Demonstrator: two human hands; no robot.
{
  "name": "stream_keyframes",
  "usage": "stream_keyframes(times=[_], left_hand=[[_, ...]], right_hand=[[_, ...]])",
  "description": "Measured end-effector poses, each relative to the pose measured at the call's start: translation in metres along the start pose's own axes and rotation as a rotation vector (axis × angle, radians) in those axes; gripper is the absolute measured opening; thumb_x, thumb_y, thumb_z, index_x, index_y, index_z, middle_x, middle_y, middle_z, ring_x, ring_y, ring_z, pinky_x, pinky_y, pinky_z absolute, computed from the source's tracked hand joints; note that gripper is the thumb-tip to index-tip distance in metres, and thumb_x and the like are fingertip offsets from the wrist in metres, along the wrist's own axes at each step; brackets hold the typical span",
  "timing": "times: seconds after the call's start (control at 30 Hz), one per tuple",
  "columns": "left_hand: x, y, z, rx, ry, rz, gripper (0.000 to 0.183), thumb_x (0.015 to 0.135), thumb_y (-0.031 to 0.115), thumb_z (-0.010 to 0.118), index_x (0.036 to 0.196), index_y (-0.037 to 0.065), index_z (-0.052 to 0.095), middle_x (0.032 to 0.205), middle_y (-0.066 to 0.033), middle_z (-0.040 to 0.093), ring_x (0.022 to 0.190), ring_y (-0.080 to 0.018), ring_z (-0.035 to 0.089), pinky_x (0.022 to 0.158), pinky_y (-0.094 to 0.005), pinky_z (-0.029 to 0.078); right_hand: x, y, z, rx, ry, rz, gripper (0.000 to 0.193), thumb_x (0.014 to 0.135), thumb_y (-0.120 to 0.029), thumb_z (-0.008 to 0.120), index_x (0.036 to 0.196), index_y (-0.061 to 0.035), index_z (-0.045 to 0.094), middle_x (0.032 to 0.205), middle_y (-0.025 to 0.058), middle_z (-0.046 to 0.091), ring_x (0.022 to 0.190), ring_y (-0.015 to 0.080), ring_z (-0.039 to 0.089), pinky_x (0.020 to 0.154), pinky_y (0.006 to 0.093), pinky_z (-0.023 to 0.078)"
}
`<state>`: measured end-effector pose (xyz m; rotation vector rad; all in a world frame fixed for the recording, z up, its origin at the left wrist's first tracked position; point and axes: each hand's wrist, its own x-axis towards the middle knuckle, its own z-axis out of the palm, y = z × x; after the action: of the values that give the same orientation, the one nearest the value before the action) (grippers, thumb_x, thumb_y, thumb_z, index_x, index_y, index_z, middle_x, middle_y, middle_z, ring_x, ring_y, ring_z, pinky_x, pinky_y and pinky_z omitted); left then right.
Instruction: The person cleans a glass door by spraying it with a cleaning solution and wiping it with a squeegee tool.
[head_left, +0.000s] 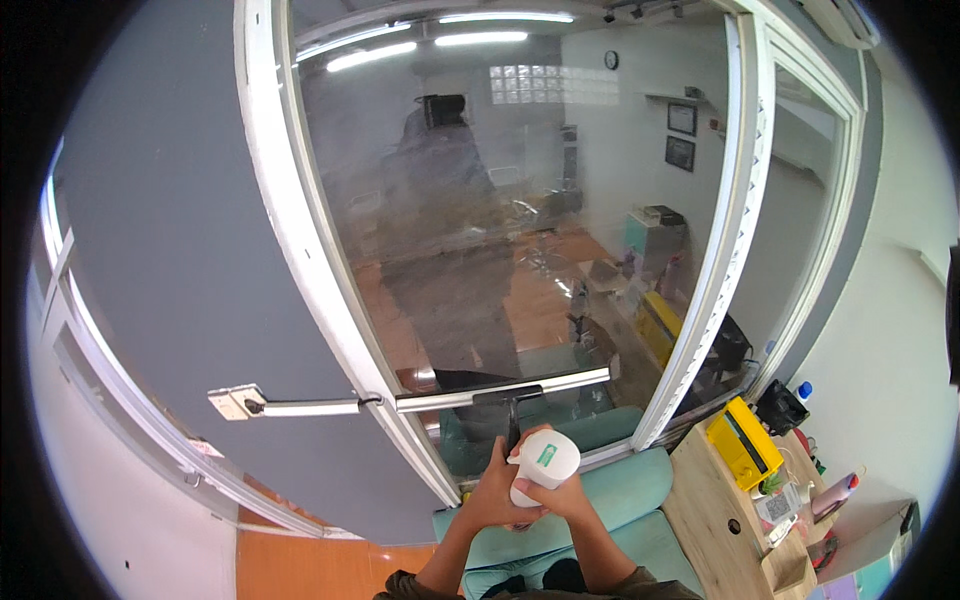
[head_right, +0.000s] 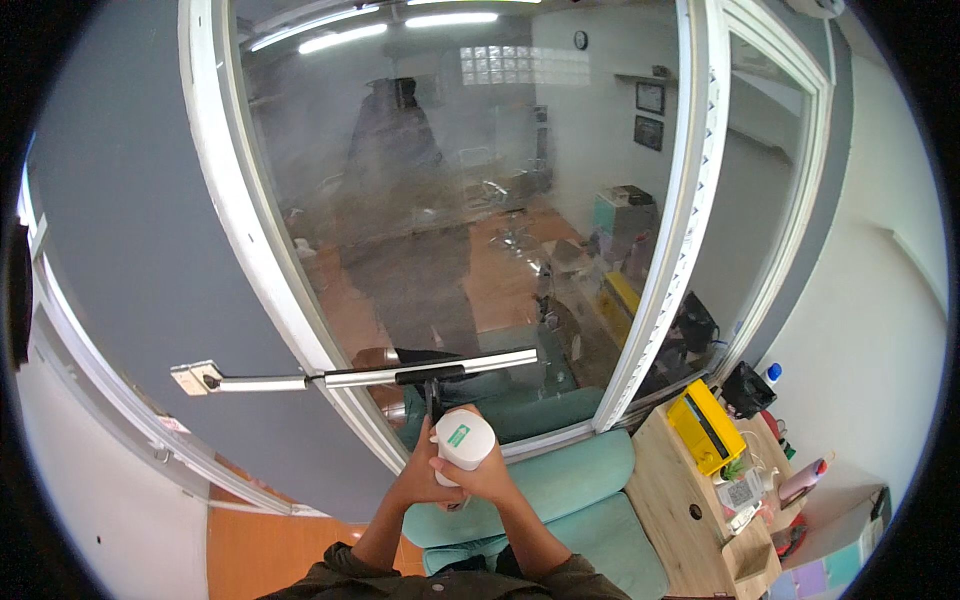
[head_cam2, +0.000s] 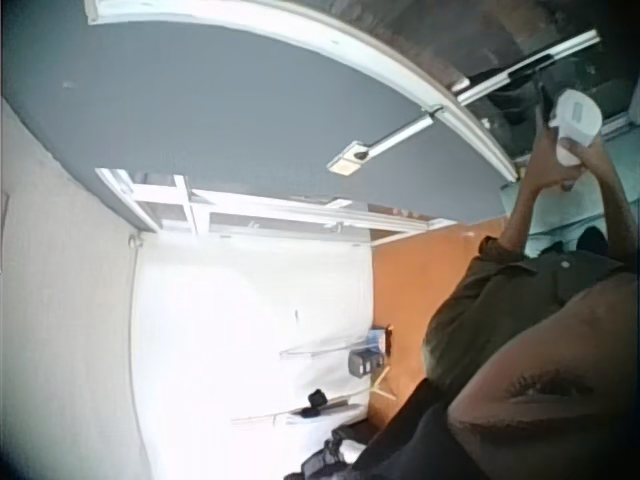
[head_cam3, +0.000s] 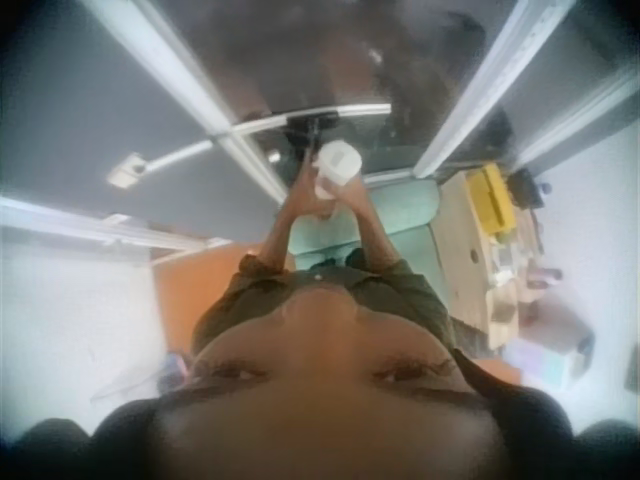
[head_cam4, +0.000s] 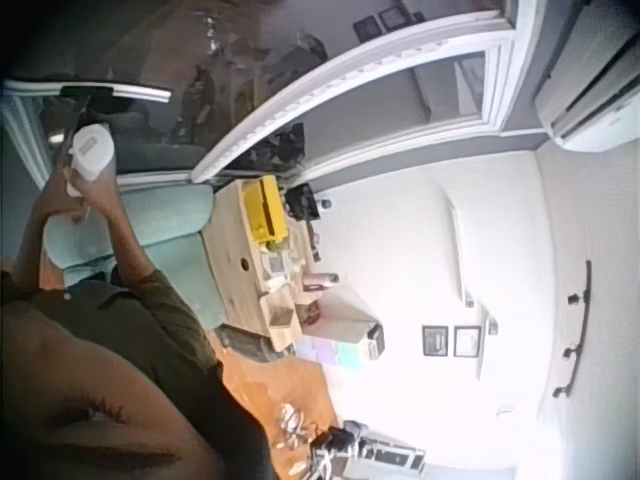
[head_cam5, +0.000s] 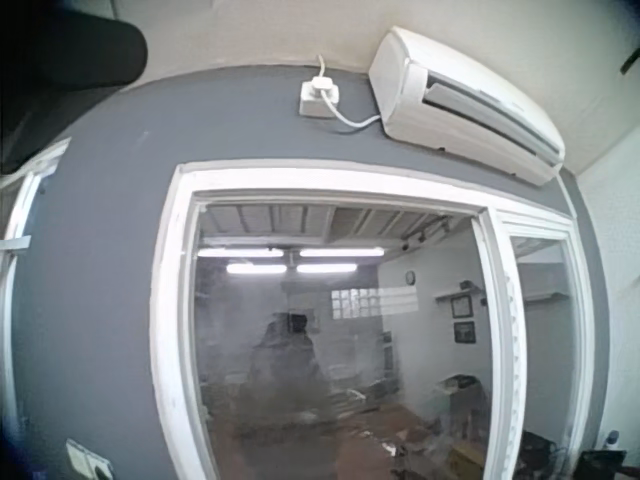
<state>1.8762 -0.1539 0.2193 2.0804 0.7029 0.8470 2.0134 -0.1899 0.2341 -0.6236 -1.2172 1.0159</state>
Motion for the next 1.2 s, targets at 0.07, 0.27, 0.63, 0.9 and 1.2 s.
stream_keyframes(times=[0.07,0.27,0.63,0.9,1.2], left_hand=[[0.001,-0.005,0.002,0.095,0.004,0.004,0.065,0.054,0.04,0.077,0.107,0.007,0.061,0.111,-0.0197,0.05,0.113,-0.0414,0.036,0.094,-0.046,0.036],[0.011,0.023,0.016,0.156,0.223,-0.068,0.069,0.055,0.049,0.078,0.106,0.007,0.062,0.101,-0.0162,0.04,0.096,-0.033,0.045,0.085,-0.0388,0.041],[0.004,0.074,0.063,0.343,0.751,-0.202,0.024,0.088,0.007,0.048,0.108,0.011,0.062,0.094,-0.0155,0.047,0.084,-0.0309,0.05,0.076,-0.0354,0.043],[-0.03,0.089,0.091,0.277,1.0,-0.134,0.03,0.085,-0.008,0.045,0.107,0.007,0.059,0.097,-0.012,0.049,0.062,-0.0149,0.054,0.057,-0.0259,0.047],[-0.08,0.12,0.046,0.439,1.035,-0.126,0.023,0.086,-0.003,0.05,0.106,0.006,0.054,0.096,-0.011,0.054,0.056,-0.0145,0.053,0.051,-0.0267,0.043]], right_hand=[[0.002,0.009,-0.007,-0.008,0.002,-0.045,0.045,0.067,-0.002,0.071,0.106,-0.0031,0.051,0.102,0.0074,0.054,0.099,0.0164,0.053,0.088,0.0294,0.041],[0.006,0.002,-0.029,0.112,-0.012,-0.067,0.045,0.066,0.003,0.067,0.107,-0.0011,0.051,0.109,0.0112,0.054,0.106,0.0209,0.053,0.092,0.0346,0.04],[0.039,-0.072,-0.077,-0.005,0.12,-0.279,0.038,0.063,0.003,0.066,0.1,0.0014,0.056,0.099,0.0121,0.062,0.093,0.0185,0.059,0.084,0.0312,0.045],[0.087,-0.101,-0.067,-0.124,0.059,-0.597,0.039,0.062,-0.002,0.068,0.098,0.0022,0.055,0.097,0.0124,0.059,0.085,0.0178,0.057,0.077,0.0294,0.045],[0.121,-0.106,0.023,-0.008,0.127,-0.593,0.051,0.06,-0.005,0.073,0.106,0.0043,0.054,0.092,0.0115,0.055,0.082,0.0206,0.054,0.07,0.0343,0.045]])
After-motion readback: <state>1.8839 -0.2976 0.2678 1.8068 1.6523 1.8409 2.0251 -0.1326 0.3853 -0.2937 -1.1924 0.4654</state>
